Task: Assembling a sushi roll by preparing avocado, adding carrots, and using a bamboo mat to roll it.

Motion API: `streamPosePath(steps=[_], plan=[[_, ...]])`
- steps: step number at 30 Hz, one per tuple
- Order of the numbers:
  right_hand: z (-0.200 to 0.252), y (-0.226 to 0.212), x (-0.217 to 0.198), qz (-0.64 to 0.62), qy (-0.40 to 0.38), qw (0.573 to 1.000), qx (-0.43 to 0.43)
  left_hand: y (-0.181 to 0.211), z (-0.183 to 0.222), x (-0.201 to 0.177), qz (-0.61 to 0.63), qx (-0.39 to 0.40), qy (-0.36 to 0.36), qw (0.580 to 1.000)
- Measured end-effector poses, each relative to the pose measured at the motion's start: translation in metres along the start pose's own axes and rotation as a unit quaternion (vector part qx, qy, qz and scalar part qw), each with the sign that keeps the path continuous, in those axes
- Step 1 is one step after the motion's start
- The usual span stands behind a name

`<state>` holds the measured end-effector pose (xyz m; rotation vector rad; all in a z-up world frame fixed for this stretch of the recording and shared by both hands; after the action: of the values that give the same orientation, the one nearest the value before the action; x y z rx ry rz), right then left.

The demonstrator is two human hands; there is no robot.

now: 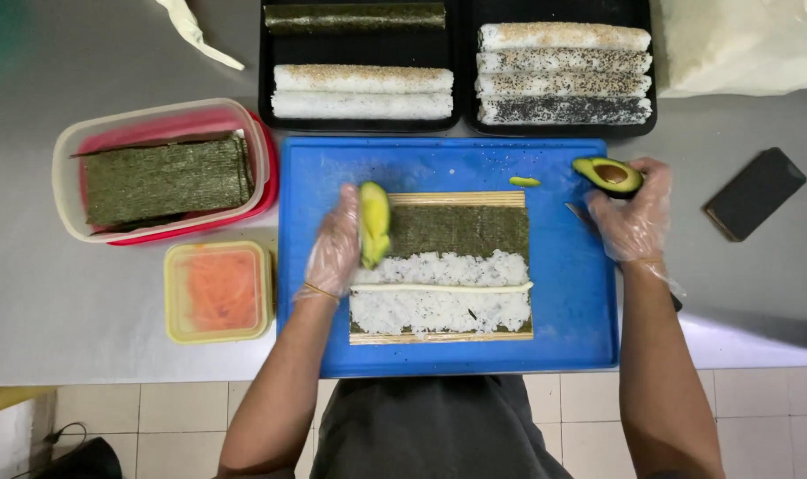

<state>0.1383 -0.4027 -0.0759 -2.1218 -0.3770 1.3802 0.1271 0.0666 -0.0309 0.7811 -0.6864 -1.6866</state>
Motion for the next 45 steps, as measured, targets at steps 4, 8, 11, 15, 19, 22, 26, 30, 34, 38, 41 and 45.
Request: streamPosePath(steps=[4, 8, 11, 15, 19, 22, 26, 30, 34, 38, 41, 45], plan=[[0.019, -0.053, -0.009, 0.086, -0.024, 0.991, -0.102, -0.043, -0.058, -0.052, -0.122, 0.055, 0.135, 0.982], [0.098, -0.145, 0.012, -0.038, -0.164, 0.953, -0.251, -0.076, -0.105, -0.094, -0.279, 0.122, 0.302, 0.903], [0.180, -0.180, 0.055, 0.011, -0.261, 0.924, -0.277, -0.059, -0.073, -0.090, -0.336, 0.140, 0.366, 0.857], [0.199, -0.174, 0.068, 0.097, -0.232, 0.919, -0.303, -0.067, -0.036, -0.088, -0.342, 0.070, 0.379, 0.857], [0.207, -0.158, 0.080, 0.137, -0.229, 0.926, -0.267, -0.045, 0.031, -0.069, -0.236, 0.158, 0.351, 0.892], [0.193, -0.173, 0.065, 0.047, -0.243, 0.948, -0.201, -0.072, 0.042, -0.021, -0.057, 0.202, 0.171, 0.963], [0.186, -0.179, 0.058, -0.183, -0.282, 0.941, -0.039, -0.107, 0.056, 0.049, 0.089, 0.129, -0.065, 0.985], [0.196, -0.203, 0.072, -0.258, -0.312, 0.914, 0.016, -0.133, 0.063, 0.053, 0.164, 0.086, -0.036, 0.982], [0.205, -0.239, 0.084, -0.302, -0.370, 0.878, 0.021, -0.123, 0.085, 0.020, 0.128, 0.185, 0.011, 0.974], [0.211, -0.274, 0.086, -0.289, -0.422, 0.853, 0.104, -0.168, 0.103, -0.034, 0.234, 0.163, 0.017, 0.958], [0.208, -0.292, 0.058, -0.110, -0.431, 0.870, 0.214, -0.282, 0.106, -0.094, 0.275, 0.057, -0.086, 0.956], [0.217, -0.283, 0.067, -0.207, -0.404, 0.876, 0.165, -0.392, 0.105, -0.232, 0.244, -0.037, 0.081, 0.966]])
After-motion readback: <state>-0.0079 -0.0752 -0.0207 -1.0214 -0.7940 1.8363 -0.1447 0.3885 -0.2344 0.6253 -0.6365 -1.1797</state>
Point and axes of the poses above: each hand's wrist, its own z-axis away from the middle knuckle, its own x-axis out of the palm, y = z × x, the point moved 10 cm from there along -z, towards the middle knuckle, and after that the axes turned 10 degrees about -x, right-handed, at the moved point
